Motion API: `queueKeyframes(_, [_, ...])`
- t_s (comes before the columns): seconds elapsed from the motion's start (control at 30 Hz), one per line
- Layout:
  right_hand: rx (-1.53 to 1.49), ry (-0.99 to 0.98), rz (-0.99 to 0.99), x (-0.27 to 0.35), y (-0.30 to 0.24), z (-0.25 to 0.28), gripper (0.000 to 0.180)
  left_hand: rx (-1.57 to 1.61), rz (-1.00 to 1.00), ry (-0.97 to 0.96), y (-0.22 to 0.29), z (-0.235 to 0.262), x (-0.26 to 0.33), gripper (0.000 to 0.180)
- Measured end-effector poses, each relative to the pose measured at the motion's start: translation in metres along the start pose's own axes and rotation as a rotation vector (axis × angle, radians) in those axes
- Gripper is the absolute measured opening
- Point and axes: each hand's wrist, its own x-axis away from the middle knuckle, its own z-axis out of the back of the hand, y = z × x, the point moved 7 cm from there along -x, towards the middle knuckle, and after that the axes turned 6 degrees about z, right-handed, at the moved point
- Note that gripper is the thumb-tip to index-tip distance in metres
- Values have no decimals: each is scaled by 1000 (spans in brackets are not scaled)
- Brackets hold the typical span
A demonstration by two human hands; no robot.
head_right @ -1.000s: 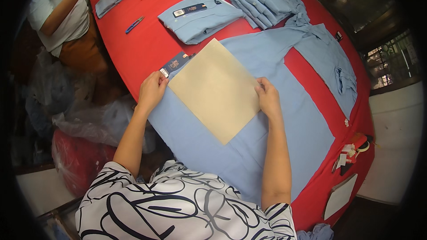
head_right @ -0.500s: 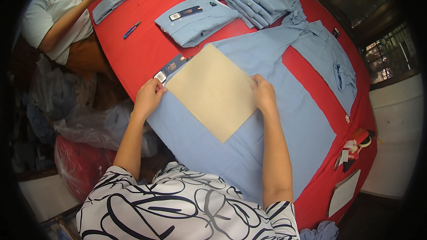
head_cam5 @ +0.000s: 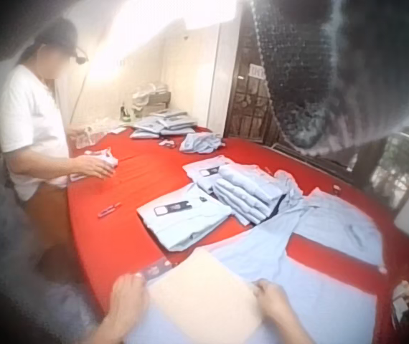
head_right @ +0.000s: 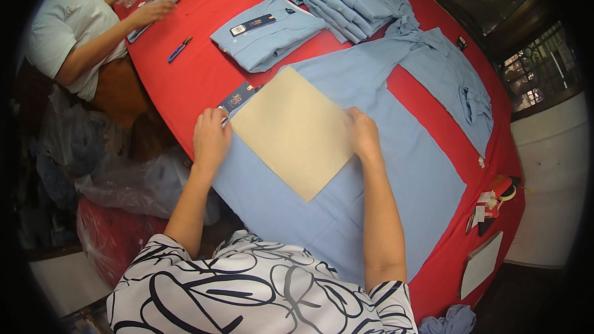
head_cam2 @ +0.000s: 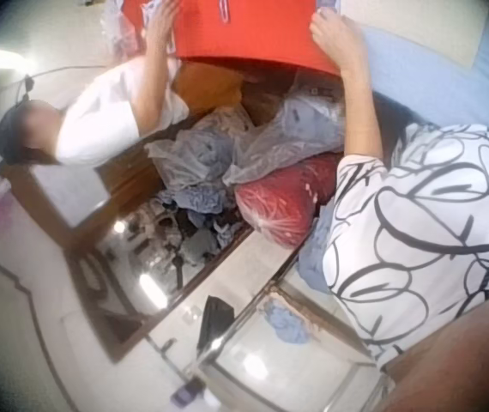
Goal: The person folds blue collared shirts on a table using a cardboard guide, aligns the tags, and moves the finished garments into a stack before picking up a handful of buttons.
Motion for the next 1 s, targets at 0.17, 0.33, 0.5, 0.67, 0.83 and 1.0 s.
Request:
queueKeyframes(0.17, [33,10,11,-3,7,-1,27,129,-304,-24,73,-29,25,44])
queueKeyframes(0.33, [-19,19,8,0,8,0,26,122,-264,-98,75,-53,33,62])
queueKeyframes(0.5, [-19,10,-37,0,3,1,26,114,-253,-114,74,-51,33,63])
queueKeyframes(0.67, [3,6,-9,-2,4,0,27,99,-256,-103,74,-50,33,64])
queueKeyframes(0.83, [-12,10,7,-3,5,1,26,92,-255,-106,75,-49,33,64])
queueKeyframes(1.0, [-42,-9,-14,-2,1,3,27,84,-240,-105,74,-52,33,65])
